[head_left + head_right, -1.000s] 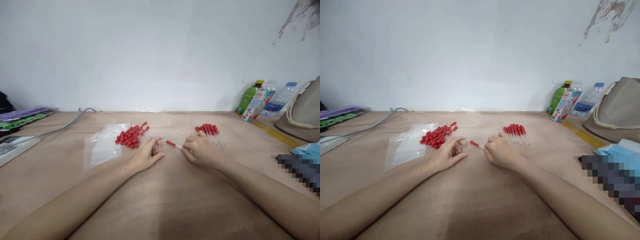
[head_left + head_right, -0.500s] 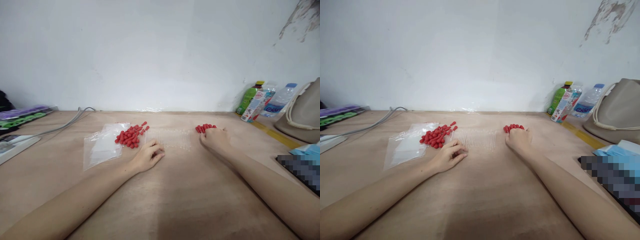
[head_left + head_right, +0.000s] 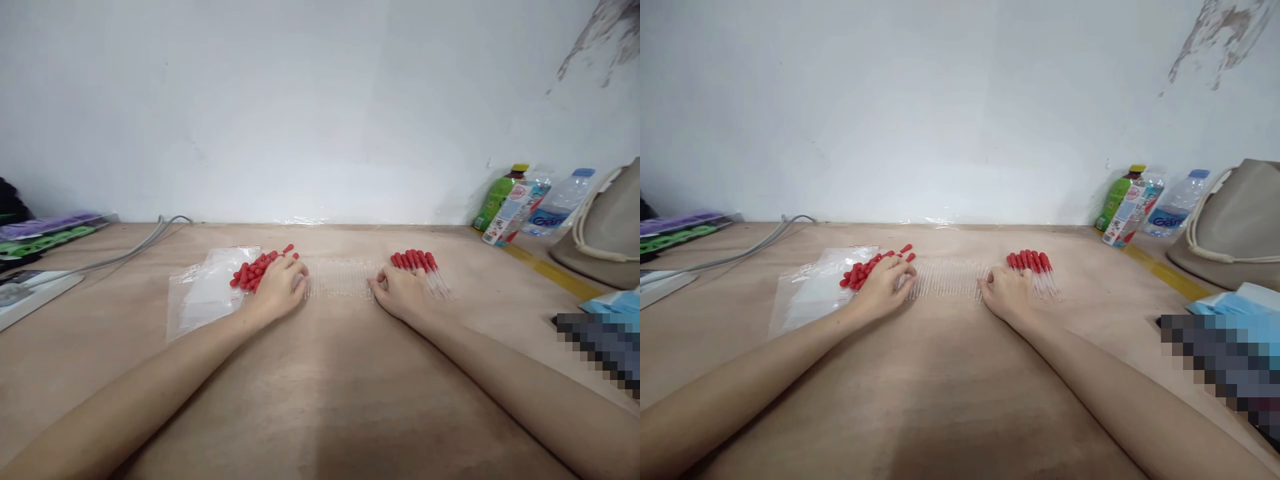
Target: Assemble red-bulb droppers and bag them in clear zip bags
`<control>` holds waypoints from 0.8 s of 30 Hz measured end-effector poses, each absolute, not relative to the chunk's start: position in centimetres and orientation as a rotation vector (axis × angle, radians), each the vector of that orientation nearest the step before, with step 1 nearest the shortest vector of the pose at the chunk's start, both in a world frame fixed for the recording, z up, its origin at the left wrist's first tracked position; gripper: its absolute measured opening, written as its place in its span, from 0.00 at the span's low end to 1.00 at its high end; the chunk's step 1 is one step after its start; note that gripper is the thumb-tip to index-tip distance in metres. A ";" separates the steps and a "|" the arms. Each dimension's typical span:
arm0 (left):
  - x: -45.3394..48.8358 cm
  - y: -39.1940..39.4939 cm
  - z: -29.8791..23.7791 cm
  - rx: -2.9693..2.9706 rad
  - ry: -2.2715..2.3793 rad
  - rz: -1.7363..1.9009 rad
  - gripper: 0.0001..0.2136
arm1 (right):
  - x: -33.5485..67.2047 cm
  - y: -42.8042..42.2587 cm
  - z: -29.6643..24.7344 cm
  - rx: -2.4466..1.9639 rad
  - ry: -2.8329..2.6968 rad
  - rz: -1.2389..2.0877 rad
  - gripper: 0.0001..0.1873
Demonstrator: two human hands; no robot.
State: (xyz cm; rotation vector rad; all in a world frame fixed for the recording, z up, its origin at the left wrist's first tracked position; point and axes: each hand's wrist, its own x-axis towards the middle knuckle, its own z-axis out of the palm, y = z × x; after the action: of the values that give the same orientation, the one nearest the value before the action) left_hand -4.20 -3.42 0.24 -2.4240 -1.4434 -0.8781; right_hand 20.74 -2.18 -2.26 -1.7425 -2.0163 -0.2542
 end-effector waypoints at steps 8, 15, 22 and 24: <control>-5.3 5.3 2.7 -2.187 -2.039 -0.346 0.11 | 21.2 -1.7 -2.3 -1.717 -1.982 -0.107 0.11; -4.1 6.9 2.5 -2.164 -2.214 -0.220 0.10 | 21.5 -1.6 -2.4 -1.736 -1.943 -0.018 0.07; -2.9 4.6 3.6 -2.196 -1.988 -0.572 0.16 | 21.2 -1.7 -1.5 -1.897 -1.921 0.088 0.15; -2.5 2.6 3.5 -2.280 -1.737 -0.851 0.15 | 21.2 -1.8 -1.1 -1.921 -1.945 0.124 0.17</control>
State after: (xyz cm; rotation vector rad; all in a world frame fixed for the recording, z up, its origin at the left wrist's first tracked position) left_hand -2.48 2.55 3.49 -2.2802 -1.7366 -0.8506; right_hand 21.15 -1.79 -1.08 -1.9213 -1.9449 0.1237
